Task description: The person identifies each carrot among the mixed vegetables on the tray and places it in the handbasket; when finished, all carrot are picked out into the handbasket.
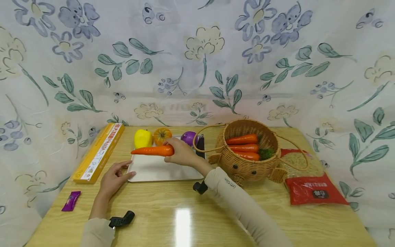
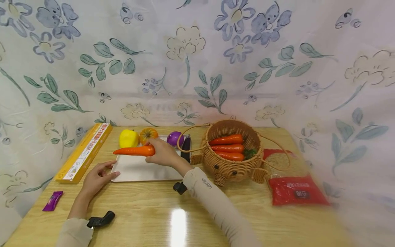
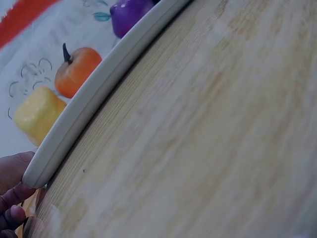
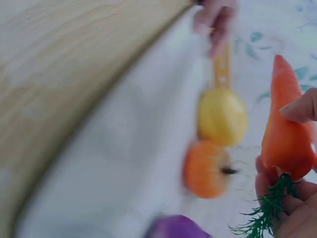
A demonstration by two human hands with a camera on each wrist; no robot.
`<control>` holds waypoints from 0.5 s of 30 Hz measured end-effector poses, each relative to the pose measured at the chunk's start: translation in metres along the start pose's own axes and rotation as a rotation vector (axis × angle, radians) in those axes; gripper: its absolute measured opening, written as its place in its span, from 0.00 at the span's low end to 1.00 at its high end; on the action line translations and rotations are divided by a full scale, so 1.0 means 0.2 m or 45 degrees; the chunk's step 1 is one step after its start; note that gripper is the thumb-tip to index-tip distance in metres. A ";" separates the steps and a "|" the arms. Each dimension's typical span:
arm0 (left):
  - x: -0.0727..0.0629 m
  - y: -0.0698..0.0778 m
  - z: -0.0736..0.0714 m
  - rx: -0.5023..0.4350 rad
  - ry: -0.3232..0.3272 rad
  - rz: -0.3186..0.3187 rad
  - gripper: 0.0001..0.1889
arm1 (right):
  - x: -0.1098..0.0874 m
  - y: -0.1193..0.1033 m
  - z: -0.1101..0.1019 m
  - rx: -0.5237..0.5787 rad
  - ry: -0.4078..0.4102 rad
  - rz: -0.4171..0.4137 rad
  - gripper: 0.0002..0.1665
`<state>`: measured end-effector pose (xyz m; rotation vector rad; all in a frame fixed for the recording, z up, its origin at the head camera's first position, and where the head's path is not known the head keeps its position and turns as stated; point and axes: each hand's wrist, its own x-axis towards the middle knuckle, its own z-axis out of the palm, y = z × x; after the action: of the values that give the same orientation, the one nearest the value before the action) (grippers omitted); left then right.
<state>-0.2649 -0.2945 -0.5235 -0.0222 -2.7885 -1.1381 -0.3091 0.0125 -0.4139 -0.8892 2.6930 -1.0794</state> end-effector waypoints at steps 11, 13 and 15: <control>0.00 0.00 0.00 0.025 0.008 0.026 0.29 | -0.13 -0.07 -0.44 0.053 0.110 -0.046 0.28; -0.01 0.00 0.00 0.020 0.009 0.037 0.29 | -0.16 -0.05 -0.51 0.055 0.128 -0.029 0.28; -0.01 0.00 0.00 0.012 0.014 0.047 0.29 | -0.20 -0.02 -0.58 0.069 0.147 -0.003 0.28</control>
<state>-0.2618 -0.2948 -0.5231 -0.0655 -2.7717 -1.1135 -0.3101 0.1016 -0.3297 -0.8467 2.7400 -1.2346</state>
